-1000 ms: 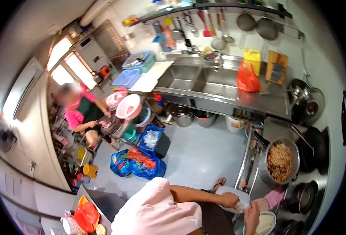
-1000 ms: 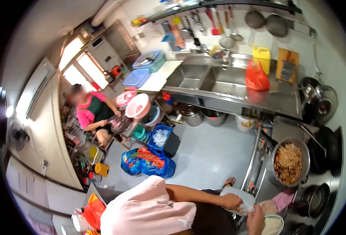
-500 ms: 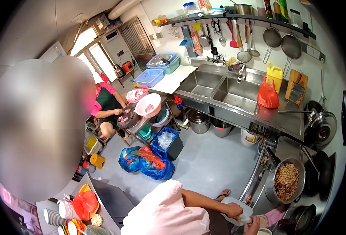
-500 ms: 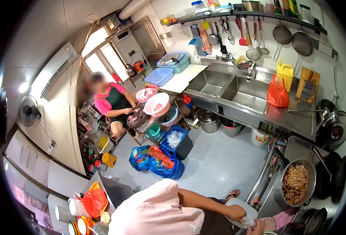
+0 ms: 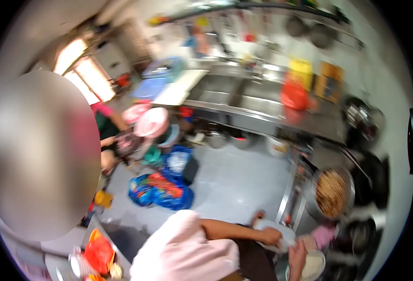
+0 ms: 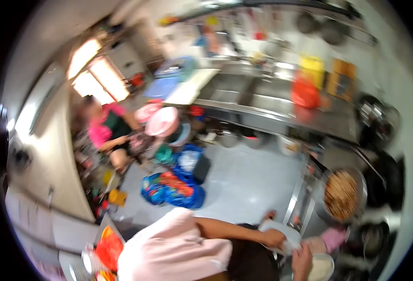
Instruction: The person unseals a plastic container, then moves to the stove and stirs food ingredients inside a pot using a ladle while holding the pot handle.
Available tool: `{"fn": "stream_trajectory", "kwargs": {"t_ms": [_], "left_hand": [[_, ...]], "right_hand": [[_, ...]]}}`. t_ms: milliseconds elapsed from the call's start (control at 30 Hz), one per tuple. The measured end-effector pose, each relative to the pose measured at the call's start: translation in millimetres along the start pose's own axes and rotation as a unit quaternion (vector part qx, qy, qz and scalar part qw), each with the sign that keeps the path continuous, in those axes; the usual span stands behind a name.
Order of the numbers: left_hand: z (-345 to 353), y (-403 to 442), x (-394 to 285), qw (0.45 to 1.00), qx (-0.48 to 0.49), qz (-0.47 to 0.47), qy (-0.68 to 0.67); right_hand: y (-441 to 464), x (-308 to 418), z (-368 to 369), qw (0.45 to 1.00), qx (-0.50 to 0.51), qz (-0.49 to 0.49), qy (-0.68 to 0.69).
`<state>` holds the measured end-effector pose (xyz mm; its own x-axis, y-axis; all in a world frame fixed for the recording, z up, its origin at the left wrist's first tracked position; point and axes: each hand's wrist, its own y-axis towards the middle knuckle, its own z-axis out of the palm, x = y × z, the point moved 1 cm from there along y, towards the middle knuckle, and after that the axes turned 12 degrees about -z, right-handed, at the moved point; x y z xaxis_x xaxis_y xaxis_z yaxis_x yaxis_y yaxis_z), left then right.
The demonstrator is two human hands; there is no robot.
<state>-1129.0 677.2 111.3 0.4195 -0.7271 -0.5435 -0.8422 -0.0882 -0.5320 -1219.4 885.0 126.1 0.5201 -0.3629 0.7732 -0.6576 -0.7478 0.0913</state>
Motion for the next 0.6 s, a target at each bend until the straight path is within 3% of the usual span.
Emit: {"fn": "stream_trajectory", "kwargs": {"t_ms": [67, 100, 133, 167, 200, 300, 467, 600], "left_hand": [[-13.0, -5.3, -1.8, 1.0, 0.004, -0.004, -0.015], [-10.2, -4.2, -1.7, 1.0, 0.023, 0.006, 0.01], [-18.2, -10.6, -5.4, 1.0, 0.012, 0.006, 0.008], [1.6, 5.9, 10.4, 0.998, -0.015, 0.063, 0.019], [-7.7, 6.0, 0.8, 0.998, 0.019, 0.05, 0.024], [-31.7, 1.9, -28.3, 0.997, 0.059, 0.024, 0.053], [-36.2, -21.0, -20.1, 0.997, 0.047, 0.048, 0.038], [-46.1, -24.6, -27.7, 0.996, 0.068, 0.013, 0.055]], "right_hand": [[21.6, 63.2, -28.6, 0.994, 0.063, 0.016, -0.089], [16.0, 54.6, -28.9, 0.992, 0.039, -0.044, -0.113], [22.5, 71.3, -40.0, 0.995, 0.055, -0.029, -0.073], [26.1, 71.7, -46.7, 0.995, 0.07, -0.032, -0.062], [23.6, 39.9, -35.8, 0.997, 0.041, -0.059, 0.004], [32.1, 44.9, -59.9, 0.995, 0.051, -0.087, 0.008], [22.5, 64.7, -49.4, 0.995, 0.055, -0.083, 0.012], [25.0, 66.8, -50.6, 0.994, 0.049, -0.095, 0.029]]}}
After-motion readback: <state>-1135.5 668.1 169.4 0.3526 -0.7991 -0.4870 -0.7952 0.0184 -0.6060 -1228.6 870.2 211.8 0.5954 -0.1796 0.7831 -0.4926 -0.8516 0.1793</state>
